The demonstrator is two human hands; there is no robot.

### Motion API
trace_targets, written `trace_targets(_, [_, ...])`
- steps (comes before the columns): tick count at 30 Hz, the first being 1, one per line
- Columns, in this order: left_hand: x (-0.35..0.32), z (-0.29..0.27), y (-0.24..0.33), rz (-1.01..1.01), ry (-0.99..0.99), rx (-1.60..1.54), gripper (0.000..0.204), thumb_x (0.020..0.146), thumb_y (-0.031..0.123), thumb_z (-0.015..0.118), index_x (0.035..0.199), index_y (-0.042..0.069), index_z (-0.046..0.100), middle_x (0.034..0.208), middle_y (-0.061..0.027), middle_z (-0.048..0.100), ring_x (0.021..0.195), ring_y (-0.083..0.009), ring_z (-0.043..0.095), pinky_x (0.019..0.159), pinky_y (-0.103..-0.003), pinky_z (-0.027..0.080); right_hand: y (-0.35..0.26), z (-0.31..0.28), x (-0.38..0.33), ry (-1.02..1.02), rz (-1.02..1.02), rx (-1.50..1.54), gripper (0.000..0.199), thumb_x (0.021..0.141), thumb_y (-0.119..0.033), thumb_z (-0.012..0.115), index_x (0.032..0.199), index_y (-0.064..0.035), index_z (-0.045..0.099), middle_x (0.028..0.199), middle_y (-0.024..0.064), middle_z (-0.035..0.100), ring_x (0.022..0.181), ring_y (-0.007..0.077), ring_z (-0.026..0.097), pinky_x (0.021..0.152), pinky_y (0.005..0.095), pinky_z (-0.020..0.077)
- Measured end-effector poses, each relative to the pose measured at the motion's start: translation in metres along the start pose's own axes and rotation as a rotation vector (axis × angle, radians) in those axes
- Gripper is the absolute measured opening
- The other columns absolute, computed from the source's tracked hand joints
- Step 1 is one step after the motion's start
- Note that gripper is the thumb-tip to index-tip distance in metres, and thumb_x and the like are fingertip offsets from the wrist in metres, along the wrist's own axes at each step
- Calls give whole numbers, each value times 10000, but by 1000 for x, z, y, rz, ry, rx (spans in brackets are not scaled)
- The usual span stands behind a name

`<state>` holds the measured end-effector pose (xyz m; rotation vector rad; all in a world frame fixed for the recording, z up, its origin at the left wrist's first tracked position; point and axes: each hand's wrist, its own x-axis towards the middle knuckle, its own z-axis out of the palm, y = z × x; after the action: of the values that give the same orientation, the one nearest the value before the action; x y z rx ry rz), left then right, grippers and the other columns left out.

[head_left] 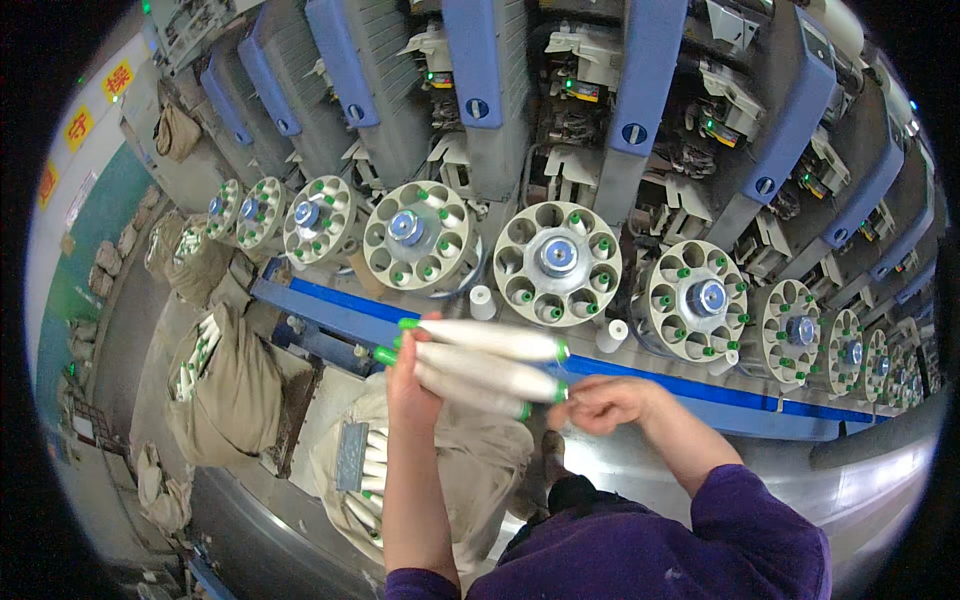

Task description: The person repeatedly picks white cylindrical spools with green ends from a large sack and places them into slots on rotating circular fixtures along a machine line. The person continues this cycle of picking and placing spools across multiple fixtures.

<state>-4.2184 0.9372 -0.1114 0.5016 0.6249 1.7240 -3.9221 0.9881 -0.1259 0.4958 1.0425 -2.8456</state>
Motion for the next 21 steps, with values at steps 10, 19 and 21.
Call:
trace_targets(10, [64, 64, -17, 221, -16, 114, 258, 985, 277, 451, 1036, 52, 565, 1309, -119, 471, 1197, -273, 461, 1035, -455, 371, -94, -63, -85, 708, -776, -45, 276, 940, -342, 537, 1084, -109, 575, 568, -100, 327, 413, 12, 261, 353, 183, 194])
trace_targets(19, [100, 65, -19, 240, -8, 139, 269, 965, 285, 496, 1048, 47, 590, 1323, -110, 462, 1215, -278, 452, 1033, -462, 384, -129, -99, 6, 211, -883, 455, 219, 819, -153, 611, 991, -18, 601, 1213, 173, 561, 1178, 257, 523, 1023, 496, 377])
trace_targets(21, [103, 55, -17, 196, 9, 92, 279, 958, 293, 510, 1059, 46, 591, 1323, -109, 465, 1220, -276, 448, 1034, -464, 383, -126, -122, -25, 195, -962, 601, 77, 812, -111, 571, 813, -35, 586, 991, 110, 626, 1041, 242, 586, 1072, 545, 321])
